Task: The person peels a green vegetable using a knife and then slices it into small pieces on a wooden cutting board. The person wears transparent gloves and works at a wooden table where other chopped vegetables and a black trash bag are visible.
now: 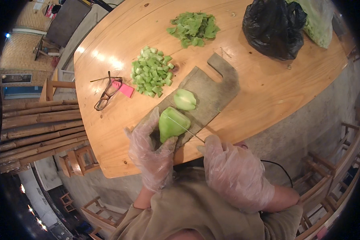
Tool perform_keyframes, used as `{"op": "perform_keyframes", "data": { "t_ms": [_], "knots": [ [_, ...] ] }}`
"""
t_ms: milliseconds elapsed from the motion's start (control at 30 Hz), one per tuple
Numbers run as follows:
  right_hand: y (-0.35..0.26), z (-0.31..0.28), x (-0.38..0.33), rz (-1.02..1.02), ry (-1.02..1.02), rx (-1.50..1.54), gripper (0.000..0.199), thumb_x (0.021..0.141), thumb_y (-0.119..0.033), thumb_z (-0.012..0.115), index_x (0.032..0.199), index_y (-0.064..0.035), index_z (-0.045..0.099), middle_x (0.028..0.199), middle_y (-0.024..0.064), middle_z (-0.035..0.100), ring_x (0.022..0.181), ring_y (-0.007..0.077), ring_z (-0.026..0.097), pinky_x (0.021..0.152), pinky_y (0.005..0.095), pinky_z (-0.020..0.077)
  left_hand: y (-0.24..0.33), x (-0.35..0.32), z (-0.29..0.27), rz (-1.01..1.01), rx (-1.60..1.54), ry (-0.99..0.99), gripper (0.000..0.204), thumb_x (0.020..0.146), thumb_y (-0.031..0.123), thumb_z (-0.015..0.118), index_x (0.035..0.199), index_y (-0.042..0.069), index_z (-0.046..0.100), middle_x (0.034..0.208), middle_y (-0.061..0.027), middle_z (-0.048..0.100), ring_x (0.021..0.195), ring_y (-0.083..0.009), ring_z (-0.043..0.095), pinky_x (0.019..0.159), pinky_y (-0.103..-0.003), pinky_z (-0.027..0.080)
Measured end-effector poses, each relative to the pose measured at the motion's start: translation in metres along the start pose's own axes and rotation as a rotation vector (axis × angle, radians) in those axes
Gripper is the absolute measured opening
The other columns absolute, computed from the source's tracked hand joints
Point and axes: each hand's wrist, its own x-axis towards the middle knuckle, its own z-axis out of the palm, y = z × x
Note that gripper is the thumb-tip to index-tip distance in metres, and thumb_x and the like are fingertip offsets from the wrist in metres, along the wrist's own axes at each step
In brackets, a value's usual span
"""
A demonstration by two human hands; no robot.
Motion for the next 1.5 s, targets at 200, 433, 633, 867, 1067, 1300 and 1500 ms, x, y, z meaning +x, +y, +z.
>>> {"op": "perform_keyframes", "data": {
  "t_ms": [200, 433, 633, 867, 1067, 1300, 1500],
  "knots": [
    [-0.016, -0.004, 0.001, 0.005, 0.01, -0.238, 0.012, 0.091, -0.02, 0.059, 0.097, -0.0104, 0.058, 0.06, 0.0007, 0.045, 0.045, 0.0155, 0.048, 0.038, 0.0325, 0.041, -0.001, 0.002, 0.0, 0.019, -0.032, 0.003, 0.064, 0.068, 0.014, 0.084, 0.129, 0.012, 0.063, 0.095, -0.006, 0.059, 0.089, -0.0262, 0.059, 0.114, -0.065, 0.013],
    [-0.014, -0.018, 0.017, -0.04, -0.089, -0.252, 0.014, 0.087, -0.018, 0.058, 0.099, -0.0112, 0.058, 0.062, -0.0004, 0.048, 0.049, 0.0135, 0.054, 0.039, 0.03, 0.0412, -0.003, 0.0, 0.004, 0.012, -0.05, 0.013, 0.065, 0.069, 0.013, 0.083, 0.131, 0.011, 0.062, 0.098, -0.0071, 0.062, 0.095, -0.0269, 0.06, 0.114, -0.064, 0.016],
    [0.004, 0.0, 0.038, -0.202, 0.073, 0.063, 0.009, 0.085, -0.013, 0.058, 0.091, -0.0098, 0.052, 0.062, 0.0019, 0.052, 0.047, 0.016, 0.056, 0.042, 0.0297, 0.0441, -0.004, 0.003, 0.008, -0.015, 0.003, 0.026, 0.065, 0.071, 0.012, 0.08, 0.133, 0.01, 0.061, 0.101, -0.0086, 0.063, 0.098, -0.029, 0.061, 0.113, -0.063, 0.018],
    [-0.004, -0.012, 0.04, -0.079, -0.126, 0.065, 0.013, 0.084, -0.013, 0.06, 0.092, -0.007, 0.051, 0.063, 0.004, 0.055, 0.05, 0.0157, 0.062, 0.042, 0.0284, 0.048, 0.008, 0.009, 0.001, -0.018, 0.049, -0.03, 0.071, 0.07, 0.018, 0.08, 0.137, 0.008, 0.056, 0.107, -0.0087, 0.063, 0.102, -0.0304, 0.061, 0.115, -0.062, 0.016],
    [-0.005, -0.014, 0.035, -0.132, -0.164, -0.018, 0.011, 0.085, -0.013, 0.058, 0.091, -0.0075, 0.051, 0.062, 0.0034, 0.055, 0.049, 0.014, 0.062, 0.04, 0.029, 0.0486, 0.002, 0.005, 0.004, -0.052, -0.024, 0.04, 0.053, 0.071, 0.012, 0.082, 0.12, 0.007, 0.063, 0.103, -0.0092, 0.064, 0.098, -0.0304, 0.063, 0.114, -0.061, 0.018],
    [-0.004, -0.012, 0.041, -0.127, -0.173, 0.134, 0.012, 0.084, -0.011, 0.058, 0.092, -0.0053, 0.051, 0.064, 0.0048, 0.056, 0.052, 0.0164, 0.063, 0.042, 0.0294, 0.0489, 0.007, 0.008, 0.001, -0.12, -0.053, 0.025, 0.043, 0.071, 0.01, 0.082, 0.111, 0.005, 0.065, 0.099, -0.0095, 0.064, 0.094, -0.0312, 0.064, 0.112, -0.06, 0.023],
    [0.0, -0.001, 0.046, -0.24, -0.1, 0.048, 0.014, 0.085, -0.009, 0.058, 0.096, -0.0026, 0.051, 0.066, 0.007, 0.058, 0.056, 0.0211, 0.066, 0.046, 0.0312, 0.0511, 0.005, 0.009, 0.005, -0.077, -0.018, 0.074, 0.045, 0.074, 0.009, 0.08, 0.116, 0.004, 0.066, 0.098, -0.0096, 0.065, 0.093, -0.0308, 0.064, 0.113, -0.058, 0.025]
  ]
}}
